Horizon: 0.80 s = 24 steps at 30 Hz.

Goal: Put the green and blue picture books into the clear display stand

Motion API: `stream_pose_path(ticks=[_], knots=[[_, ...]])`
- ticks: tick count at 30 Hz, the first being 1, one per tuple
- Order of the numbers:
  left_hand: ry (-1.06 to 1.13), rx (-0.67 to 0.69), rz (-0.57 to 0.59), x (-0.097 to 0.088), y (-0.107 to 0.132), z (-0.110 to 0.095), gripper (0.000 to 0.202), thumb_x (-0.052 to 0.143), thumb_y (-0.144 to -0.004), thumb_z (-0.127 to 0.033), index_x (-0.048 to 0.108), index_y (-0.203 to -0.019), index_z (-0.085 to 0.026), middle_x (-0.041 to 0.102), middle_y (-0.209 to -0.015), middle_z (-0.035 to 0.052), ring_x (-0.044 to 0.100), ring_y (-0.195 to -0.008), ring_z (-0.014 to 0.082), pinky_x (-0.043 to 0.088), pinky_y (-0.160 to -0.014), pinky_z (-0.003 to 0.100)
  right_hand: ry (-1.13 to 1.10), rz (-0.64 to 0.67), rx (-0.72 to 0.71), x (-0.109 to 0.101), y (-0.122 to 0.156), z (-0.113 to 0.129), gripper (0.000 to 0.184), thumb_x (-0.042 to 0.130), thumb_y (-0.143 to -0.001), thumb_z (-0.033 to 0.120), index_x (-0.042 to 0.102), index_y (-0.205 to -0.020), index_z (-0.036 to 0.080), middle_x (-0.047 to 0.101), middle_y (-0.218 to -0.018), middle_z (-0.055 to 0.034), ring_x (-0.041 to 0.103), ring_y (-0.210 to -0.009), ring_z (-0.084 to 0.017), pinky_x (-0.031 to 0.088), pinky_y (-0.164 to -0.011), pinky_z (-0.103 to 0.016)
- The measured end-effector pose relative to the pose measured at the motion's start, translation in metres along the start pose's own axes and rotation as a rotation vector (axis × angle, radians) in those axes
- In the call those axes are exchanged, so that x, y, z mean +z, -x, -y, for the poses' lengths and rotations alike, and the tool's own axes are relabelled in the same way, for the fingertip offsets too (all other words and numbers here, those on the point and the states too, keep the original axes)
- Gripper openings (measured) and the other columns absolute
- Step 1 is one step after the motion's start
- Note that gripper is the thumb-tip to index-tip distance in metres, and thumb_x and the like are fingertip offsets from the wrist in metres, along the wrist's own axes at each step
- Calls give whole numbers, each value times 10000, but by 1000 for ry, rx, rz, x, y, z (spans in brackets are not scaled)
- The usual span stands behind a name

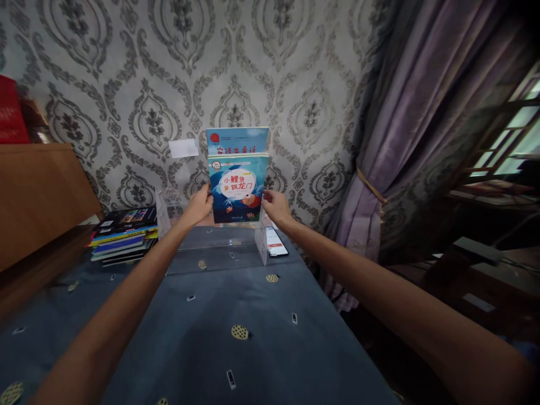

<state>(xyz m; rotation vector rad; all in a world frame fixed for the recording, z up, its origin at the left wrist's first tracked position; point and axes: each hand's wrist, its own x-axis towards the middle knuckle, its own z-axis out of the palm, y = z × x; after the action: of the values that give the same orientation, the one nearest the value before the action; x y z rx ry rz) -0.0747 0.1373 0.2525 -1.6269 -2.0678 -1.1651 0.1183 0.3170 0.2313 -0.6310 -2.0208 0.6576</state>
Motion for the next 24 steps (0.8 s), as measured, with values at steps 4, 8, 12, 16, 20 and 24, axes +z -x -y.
stream_pose_path(ticks=[4,8,12,16,20,24], knots=[[-109,-48,-47,-1,11,-11,449,438,-911,-184,482,-1349,-97,680,-1156,179,641,-1095,308,480,-996,506,-14,-44,9,-8,-4,4,456,539,-747,176,668,-1176,90,721,-1064,-143,672,-978,-273,534,-924,-433],[-143,40,-126,0,49,-10,469,426,-913,-157,425,-1376,-78,588,-1303,209,555,-1239,285,432,-1071,484,-29,-90,-61,-10,22,5,481,536,-761,187,618,-1227,104,675,-1103,-162,655,-995,-269,541,-907,-437],[-311,131,-165,-11,103,12,448,406,-913,-143,451,-1358,-119,528,-1368,181,449,-1344,281,368,-1136,492,-90,-15,-235,-14,86,8,395,508,-829,215,616,-1207,187,652,-1081,-116,649,-974,-247,566,-824,-405],[-458,51,-264,-44,140,58,463,401,-880,-125,480,-1335,-111,495,-1406,200,389,-1393,298,318,-1164,529,-106,190,-292,-18,161,11,332,485,-882,212,636,-1178,226,654,-1033,-86,652,-909,-223,560,-759,-362],[-561,-296,-399,-80,144,112,483,384,-875,-180,494,-1318,-21,513,-1377,264,399,-1381,343,318,-1149,544,-142,394,-239,-9,223,15,280,451,-912,187,675,-1075,224,666,-957,-69,653,-841,-194,550,-739,-327],[-700,-490,-141,-95,125,148,564,403,-915,-334,493,-1349,15,418,-1491,296,283,-1455,403,268,-1146,595,-206,585,-184,12,264,28,279,442,-937,181,685,-1071,214,670,-1031,-87,659,-927,-194,545,-797,-324]])
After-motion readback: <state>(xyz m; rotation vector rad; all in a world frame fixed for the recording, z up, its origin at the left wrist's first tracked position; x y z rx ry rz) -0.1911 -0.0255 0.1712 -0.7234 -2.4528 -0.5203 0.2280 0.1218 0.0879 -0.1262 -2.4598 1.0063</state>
